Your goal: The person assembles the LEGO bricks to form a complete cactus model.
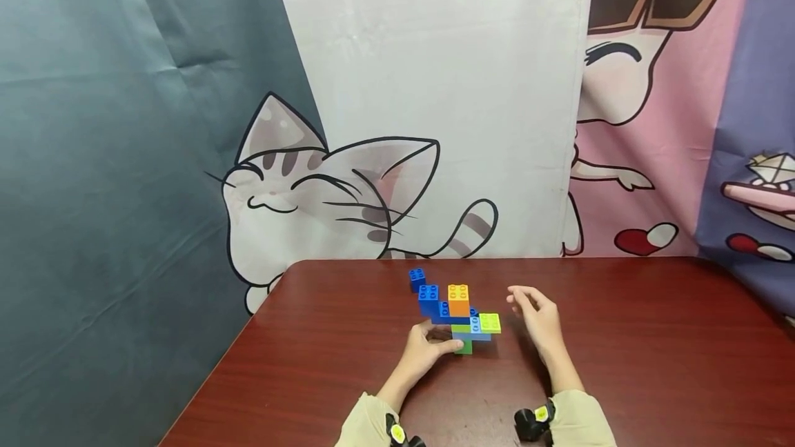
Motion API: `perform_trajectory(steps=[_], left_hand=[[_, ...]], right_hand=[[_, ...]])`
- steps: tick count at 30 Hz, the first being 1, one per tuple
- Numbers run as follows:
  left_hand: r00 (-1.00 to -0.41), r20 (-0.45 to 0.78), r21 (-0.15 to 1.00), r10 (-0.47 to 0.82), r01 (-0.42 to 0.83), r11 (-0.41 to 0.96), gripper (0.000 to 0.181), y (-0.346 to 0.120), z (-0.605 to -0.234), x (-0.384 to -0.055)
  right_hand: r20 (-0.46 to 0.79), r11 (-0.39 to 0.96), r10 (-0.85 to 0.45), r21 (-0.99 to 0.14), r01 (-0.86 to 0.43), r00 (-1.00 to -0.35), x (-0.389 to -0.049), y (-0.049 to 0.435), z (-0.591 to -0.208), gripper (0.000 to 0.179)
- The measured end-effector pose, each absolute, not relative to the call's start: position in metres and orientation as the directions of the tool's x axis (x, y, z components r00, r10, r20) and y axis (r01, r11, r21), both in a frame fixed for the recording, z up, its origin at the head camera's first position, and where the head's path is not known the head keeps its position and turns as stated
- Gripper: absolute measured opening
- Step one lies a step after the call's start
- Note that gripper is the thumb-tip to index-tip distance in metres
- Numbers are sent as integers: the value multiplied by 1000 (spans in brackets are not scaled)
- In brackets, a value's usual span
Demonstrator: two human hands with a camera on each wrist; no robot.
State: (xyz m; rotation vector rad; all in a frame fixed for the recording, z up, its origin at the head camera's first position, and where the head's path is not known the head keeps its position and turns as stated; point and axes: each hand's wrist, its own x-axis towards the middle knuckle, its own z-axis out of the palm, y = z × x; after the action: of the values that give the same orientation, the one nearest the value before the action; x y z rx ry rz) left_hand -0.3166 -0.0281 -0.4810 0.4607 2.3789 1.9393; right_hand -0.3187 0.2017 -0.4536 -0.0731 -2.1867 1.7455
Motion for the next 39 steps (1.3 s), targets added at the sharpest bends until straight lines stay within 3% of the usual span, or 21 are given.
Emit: perform_trajectory(steps=[9, 18, 39], left_hand=[[-949, 178, 957, 260, 228, 177, 30, -30, -483, -317], [-949, 179, 953, 259, 233, 192, 31, -32, -482, -318], [-953, 194, 958, 233, 235, 165, 29, -33, -482, -316]], right_hand=[[127, 227, 188, -970, -82, -974, -319, 203, -463, 52], [30, 309, 72, -951, -6, -997, -324, 188, -470, 48], [14, 375, -311, -917, -137, -950, -358, 192, -475, 58]])
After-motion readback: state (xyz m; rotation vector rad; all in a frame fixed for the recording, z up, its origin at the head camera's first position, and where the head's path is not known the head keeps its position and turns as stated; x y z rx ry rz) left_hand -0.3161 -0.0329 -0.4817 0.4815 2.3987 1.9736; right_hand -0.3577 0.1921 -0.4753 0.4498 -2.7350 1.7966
